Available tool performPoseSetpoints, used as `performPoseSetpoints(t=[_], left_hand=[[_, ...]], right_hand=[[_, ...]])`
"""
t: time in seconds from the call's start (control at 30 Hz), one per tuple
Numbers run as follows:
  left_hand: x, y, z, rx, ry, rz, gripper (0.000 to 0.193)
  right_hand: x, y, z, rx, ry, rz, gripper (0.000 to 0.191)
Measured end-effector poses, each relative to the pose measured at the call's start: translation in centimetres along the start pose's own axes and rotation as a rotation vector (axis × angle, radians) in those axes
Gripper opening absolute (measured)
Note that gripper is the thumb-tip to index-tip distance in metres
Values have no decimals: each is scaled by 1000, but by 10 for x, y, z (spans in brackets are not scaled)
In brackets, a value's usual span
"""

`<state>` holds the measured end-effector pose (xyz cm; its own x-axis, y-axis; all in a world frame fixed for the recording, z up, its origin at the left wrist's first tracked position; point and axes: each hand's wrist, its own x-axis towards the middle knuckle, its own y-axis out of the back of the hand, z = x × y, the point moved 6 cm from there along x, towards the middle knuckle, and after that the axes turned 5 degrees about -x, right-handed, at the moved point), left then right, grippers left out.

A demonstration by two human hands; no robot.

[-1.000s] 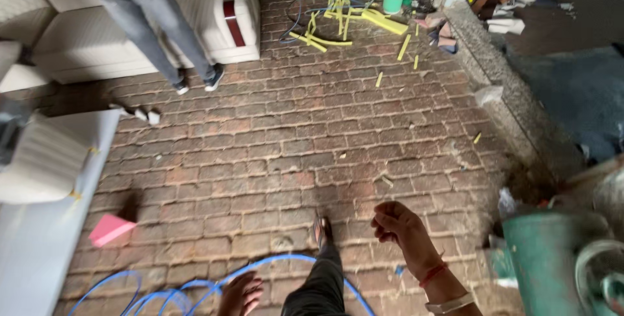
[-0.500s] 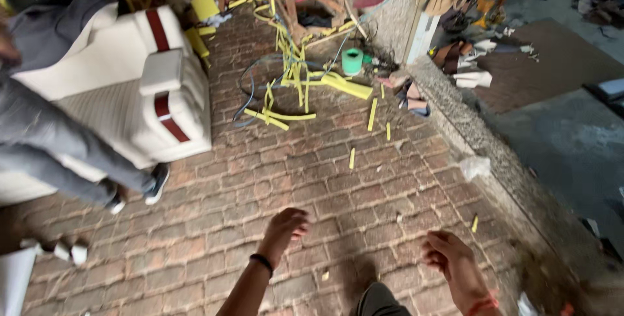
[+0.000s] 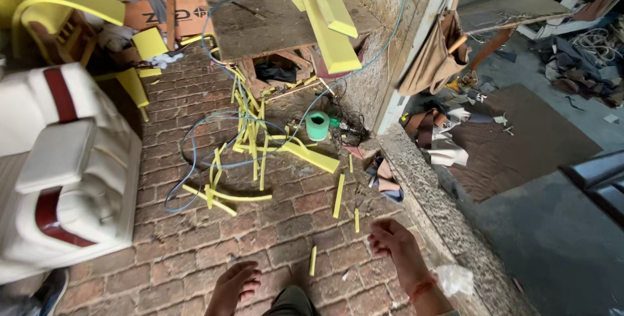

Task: The person handles a white electrical cord at a workbench, cuts it to length with scissors, and pulls the insulation off the cut ends by hand to expose the inner wires. They briefly plug one end into a wall socket, then continue trimming and stripping the cord ends on the bench.

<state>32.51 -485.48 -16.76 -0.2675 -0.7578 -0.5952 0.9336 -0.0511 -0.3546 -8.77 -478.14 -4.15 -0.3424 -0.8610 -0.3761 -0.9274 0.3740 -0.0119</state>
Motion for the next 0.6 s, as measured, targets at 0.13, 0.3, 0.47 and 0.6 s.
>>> performPoseSetpoints(t=[0.13,0.3,0.47,0.6], left_hand=[[121,-19,50,24,112,88,35],[289,-144,156,332,-130,-166,33],[400,-339,252,1099,-451,-416,27],[457,-480,308,1370,-1034,-500,32]], right_hand=[[132,-24,-64,-68,52,-84,25],[272,-15,-106,-129,-28,41,30],[360,35,-159,-69,-50,200,30],[423,82,-178,38,-67,281,24]])
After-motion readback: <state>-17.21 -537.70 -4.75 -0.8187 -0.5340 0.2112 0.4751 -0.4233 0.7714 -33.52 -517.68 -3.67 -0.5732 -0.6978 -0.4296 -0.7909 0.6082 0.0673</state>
